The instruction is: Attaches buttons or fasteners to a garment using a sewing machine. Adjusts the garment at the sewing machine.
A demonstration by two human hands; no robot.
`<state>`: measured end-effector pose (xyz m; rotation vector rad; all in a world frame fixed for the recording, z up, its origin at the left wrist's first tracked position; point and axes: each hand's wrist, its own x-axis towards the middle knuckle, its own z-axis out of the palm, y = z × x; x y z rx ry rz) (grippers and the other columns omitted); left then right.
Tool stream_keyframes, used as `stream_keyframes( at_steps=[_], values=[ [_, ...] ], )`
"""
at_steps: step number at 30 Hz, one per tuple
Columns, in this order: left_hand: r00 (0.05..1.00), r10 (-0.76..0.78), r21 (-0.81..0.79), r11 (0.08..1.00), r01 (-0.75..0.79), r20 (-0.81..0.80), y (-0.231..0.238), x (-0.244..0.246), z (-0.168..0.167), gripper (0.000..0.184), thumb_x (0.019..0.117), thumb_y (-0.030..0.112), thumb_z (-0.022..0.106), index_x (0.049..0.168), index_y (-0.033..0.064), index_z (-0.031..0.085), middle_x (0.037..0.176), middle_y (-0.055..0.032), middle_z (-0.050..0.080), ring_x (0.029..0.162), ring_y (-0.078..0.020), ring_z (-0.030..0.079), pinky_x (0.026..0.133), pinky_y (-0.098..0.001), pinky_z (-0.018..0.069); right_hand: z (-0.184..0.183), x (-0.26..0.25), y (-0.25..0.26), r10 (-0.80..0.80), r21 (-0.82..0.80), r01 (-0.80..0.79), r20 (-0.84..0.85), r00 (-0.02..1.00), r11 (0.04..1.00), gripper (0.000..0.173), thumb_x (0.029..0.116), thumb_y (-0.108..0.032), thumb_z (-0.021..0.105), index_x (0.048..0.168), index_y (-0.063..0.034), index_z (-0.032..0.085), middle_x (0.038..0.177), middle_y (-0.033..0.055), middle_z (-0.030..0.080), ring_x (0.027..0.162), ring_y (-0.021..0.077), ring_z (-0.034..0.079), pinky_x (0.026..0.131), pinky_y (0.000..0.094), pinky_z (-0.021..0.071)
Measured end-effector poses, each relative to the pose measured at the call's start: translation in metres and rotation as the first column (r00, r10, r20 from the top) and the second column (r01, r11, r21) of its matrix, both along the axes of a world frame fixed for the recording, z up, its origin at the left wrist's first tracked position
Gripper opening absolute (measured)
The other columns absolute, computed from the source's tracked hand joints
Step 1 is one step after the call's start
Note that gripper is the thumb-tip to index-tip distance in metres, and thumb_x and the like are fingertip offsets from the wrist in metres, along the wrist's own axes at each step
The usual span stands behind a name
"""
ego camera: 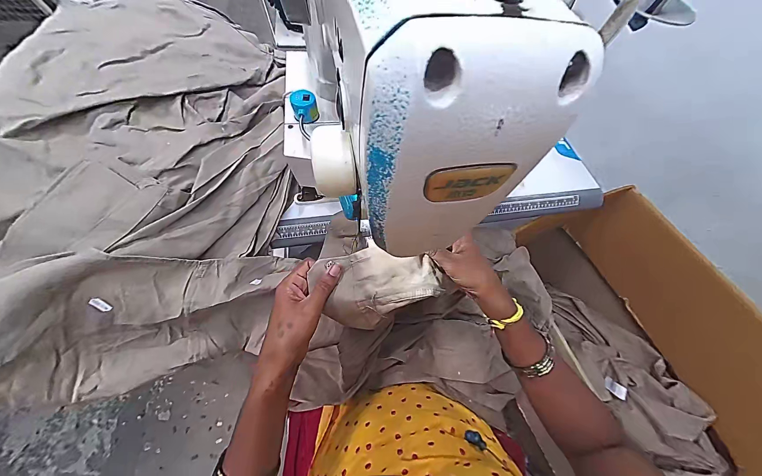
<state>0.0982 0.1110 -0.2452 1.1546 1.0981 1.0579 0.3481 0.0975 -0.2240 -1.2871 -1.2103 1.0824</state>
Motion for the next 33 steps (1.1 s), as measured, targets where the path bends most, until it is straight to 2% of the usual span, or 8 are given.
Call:
stream_keyframes(
  at_steps=[13, 17, 19, 21, 23, 27, 30, 33],
  values=[
    [1.0, 0.005, -0.025, 1.0, -0.005, 0.015, 0.005, 0.001, -0.007, 0.006, 0.1006, 0.012, 0.058, 0.101, 0.0063, 0.06, 0.081, 0.0032, 0.07, 0.074, -0.0053, 0.07, 0.071, -0.0234, 0.0602, 0.005, -0.002, -0.002, -0.001, -0.026, 0.001, -0.031, 1.0, 1.0, 0.011, 0.0981, -0.002, 0.06, 0.095, -0.0108, 0.055, 0.073, -0.0126, 0.061, 0.068, -0.0071, 0.058, 0.068, 0.0136, 0.0503],
    [0.996, 0.0, -0.02, 1.0, -0.002, -0.085, -0.008, 0.0, -0.009, 0.032, 0.1008, 0.028, 0.055, 0.12, 0.003, 0.058, 0.094, 0.0032, 0.069, 0.083, -0.0045, 0.07, 0.074, -0.0266, 0.0614, 0.004, 0.017, -0.002, 0.211, -0.035, -0.209, 0.204, 0.956, 0.977, 0.034, 0.1018, -0.021, 0.061, 0.124, 0.0045, 0.056, 0.104, 0.0036, 0.067, 0.09, -0.0007, 0.062, 0.085, 0.0209, 0.053],
    [0.97, -0.185, 0.22, 0.951, 0.218, -0.161, -0.045, 0.001, -0.013, 0.03, 0.0971, 0.031, 0.065, 0.105, 0.0028, 0.069, 0.093, 0.005, 0.072, 0.087, 0.0011, 0.068, 0.08, -0.0219, 0.0583, 0.008, 0.039, 0.003, 0.194, -0.056, -0.186, 0.354, 0.915, 0.981, 0.037, 0.1009, -0.025, 0.063, 0.124, 0.0034, 0.062, 0.108, 0.0077, 0.068, 0.093, 0.005, 0.065, 0.086, 0.0248, 0.0553],
    [0.79, -0.522, 0.38, 0.693, 0.613, -0.321, -0.076, 0.005, -0.014, 0.021, 0.0984, 0.025, 0.066, 0.097, 0.0059, 0.074, 0.092, -0.0045, 0.074, 0.089, -0.0104, 0.07, 0.083, -0.0298, 0.0574, 0.005, 0.07, 0.011, -0.07, 0.081, 0.024, 0.621, 0.78, 0.996, 0.026, 0.1008, -0.021, 0.064, 0.114, -0.0008, 0.072, 0.102, 0.0114, 0.073, 0.091, 0.0175, 0.07, 0.084, 0.038, 0.0581],
    [0.675, -0.575, 0.279, 0.628, 0.726, -0.462, -0.09, 0.013, -0.023, 0.019, 0.0933, 0.019, 0.07, 0.091, 0.0016, 0.077, 0.088, -0.0119, 0.075, 0.085, -0.0219, 0.073, 0.08, -0.0427, 0.059, -0.002, 0.1, 0.022, -0.318, 0.279, 0.155, 0.789, 0.525, 0.948, 0.019, 0.1005, -0.016, 0.064, 0.109, -0.0029, 0.075, 0.1, 0.0162, 0.071, 0.092, 0.0313, 0.07, 0.081, 0.0514, 0.0568],
    [0.869, -0.411, -0.108, 0.912, 0.397, -0.276, -0.073, 0.022, -0.023, 0.021, 0.0875, 0.02, 0.077, 0.097, 0.0026, 0.071, 0.078, 0.0007, 0.073, 0.069, -0.0057, 0.07, 0.067, -0.026, 0.06, -0.01, 0.114, 0.054, -0.34, 0.345, 0.03, 0.898, 0.279, 0.938, 0.026, 0.0969, -0.025, 0.071, 0.114, -0.0056, 0.074, 0.109, 0.0189, 0.064, 0.104, 0.0386, 0.062, 0.082, 0.0502, 0.0545],
    [0.945, -0.327, -0.267, 0.912, 0.313, -0.01, -0.065, 0.028, -0.006, 0.016, 0.0901, 0.006, 0.07, 0.106, 0.002, 0.069, 0.083, -0.0014, 0.076, 0.072, -0.0084, 0.073, 0.069, -0.025, 0.0621, -0.016, 0.11, 0.067, -0.305, 0.317, -0.021, 0.927, 0.217, 0.948, 0.024, 0.0951, -0.023, 0.073, 0.108, -0.0029, 0.075, 0.112, 0.0221, 0.064, 0.108, 0.0418, 0.061, 0.084, 0.0526, 0.0533],
    [0.929, -0.348, -0.324, 0.871, 0.37, 0.124, -0.065, 0.012, -0.011, 0.014, 0.0916, 0.004, 0.067, 0.106, 0.0018, 0.07, 0.084, -0.0032, 0.075, 0.073, -0.0095, 0.072, 0.071, -0.0258, 0.0615, -0.013, 0.11, 0.06, -0.364, 0.399, -0.032, 0.865, 0.346, 0.917, 0.014, 0.095, -0.012, 0.071, 0.098, 0.0013, 0.071, 0.106, 0.0228, 0.066, 0.105, 0.0419, 0.064, 0.086, 0.0544, 0.0542]
  ],
)
